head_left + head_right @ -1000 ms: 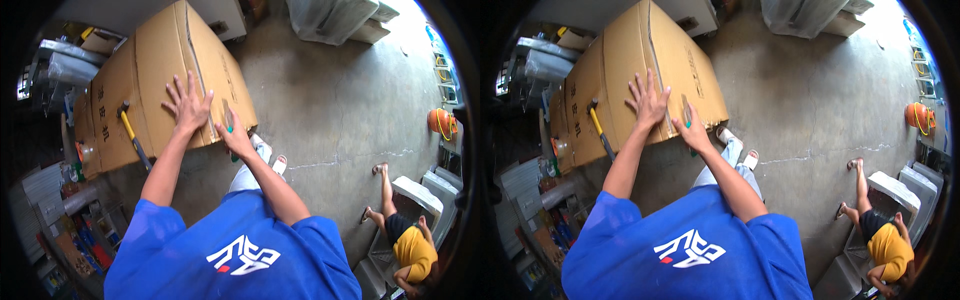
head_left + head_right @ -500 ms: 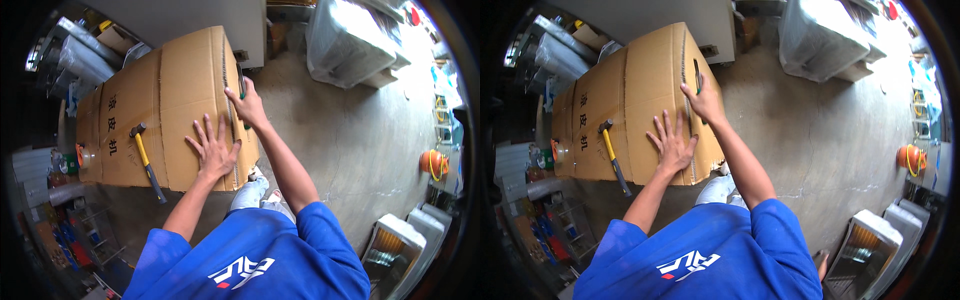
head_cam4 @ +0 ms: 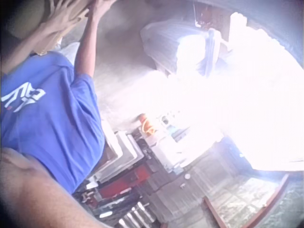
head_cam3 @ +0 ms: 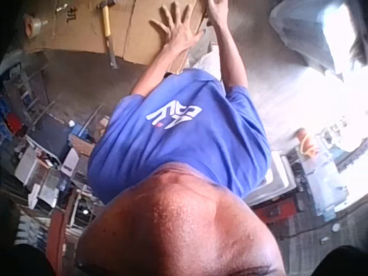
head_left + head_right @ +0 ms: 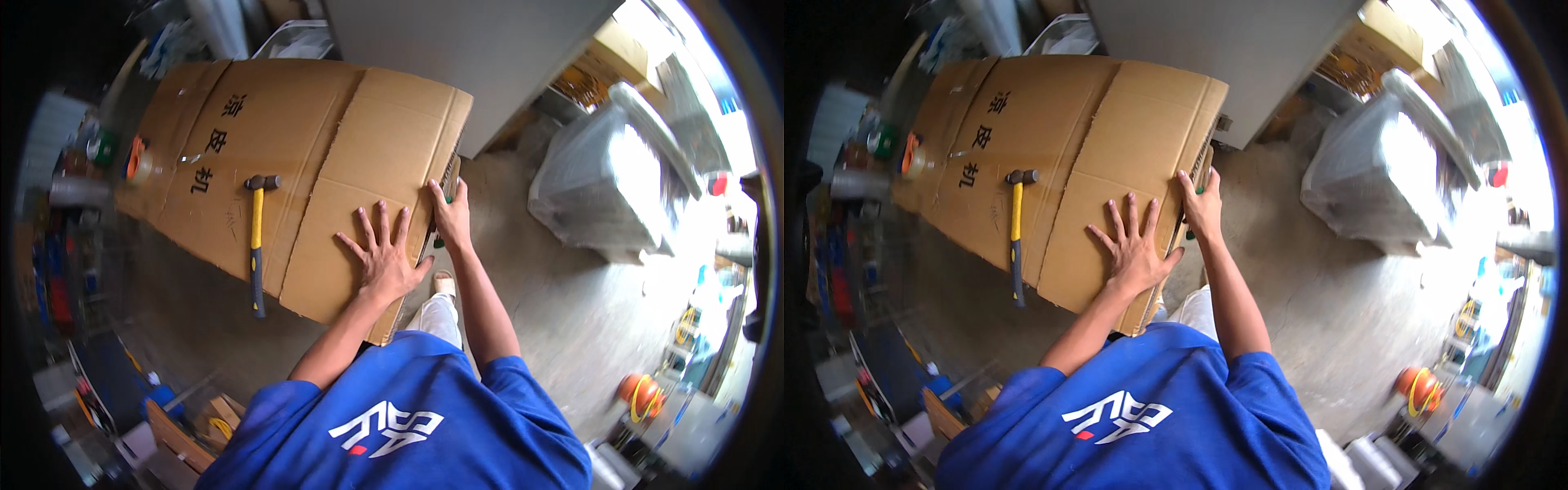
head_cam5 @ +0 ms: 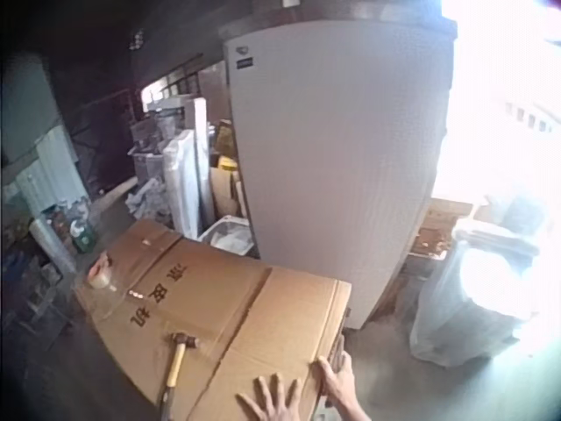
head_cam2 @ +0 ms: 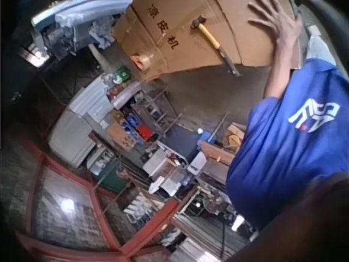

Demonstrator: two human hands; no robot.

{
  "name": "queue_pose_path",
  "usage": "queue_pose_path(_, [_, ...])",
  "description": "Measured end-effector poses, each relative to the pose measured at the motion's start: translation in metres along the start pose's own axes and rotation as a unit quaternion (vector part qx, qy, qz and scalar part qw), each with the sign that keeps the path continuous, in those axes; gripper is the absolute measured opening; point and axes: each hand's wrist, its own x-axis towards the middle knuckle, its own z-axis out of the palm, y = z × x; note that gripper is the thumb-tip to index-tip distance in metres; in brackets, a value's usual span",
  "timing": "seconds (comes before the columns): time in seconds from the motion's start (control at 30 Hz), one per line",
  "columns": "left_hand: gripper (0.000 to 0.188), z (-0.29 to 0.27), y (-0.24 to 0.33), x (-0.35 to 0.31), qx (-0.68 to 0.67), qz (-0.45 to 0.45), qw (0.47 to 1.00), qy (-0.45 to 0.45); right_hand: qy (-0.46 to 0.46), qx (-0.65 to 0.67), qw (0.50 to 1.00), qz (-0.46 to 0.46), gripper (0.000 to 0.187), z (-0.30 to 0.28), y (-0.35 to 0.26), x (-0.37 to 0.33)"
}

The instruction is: The person uses a hammer to drive nails into a large cardboard box, then uses a utility knife to cut along the box's seams. The person continues hammering nails into different edges of the box.

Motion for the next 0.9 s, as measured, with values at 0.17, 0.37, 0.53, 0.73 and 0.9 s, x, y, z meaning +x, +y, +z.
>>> queue_pose_path(0.17, [0.101,0.013,-0.010,-0.001,-0.043,-0.016,0.998,0.049,0.098,-0.095,0.983,-0.122,0.064,-0.007,0.002,0.014])
queue_pose_path(0.37, [0.098,0.017,-0.004,-0.001,-0.078,-0.135,0.978,0.139,-0.097,-0.310,0.838,-0.438,0.052,0.025,-0.093,0.076])
queue_pose_path(0.53, [0.095,0.022,0.002,0.003,-0.050,-0.241,0.950,0.189,-0.204,-0.495,0.687,-0.491,0.049,0.095,-0.112,0.136])
queue_pose_path(0.73, [0.099,0.036,-0.002,0.000,-0.081,-0.223,0.951,0.197,-0.152,-0.401,0.717,-0.549,0.045,0.148,-0.104,0.084])
queue_pose_path(0.9, [0.099,0.022,-0.007,-0.004,-0.113,-0.212,0.954,0.180,-0.356,-0.327,0.771,-0.415,0.044,0.206,-0.112,-0.003])
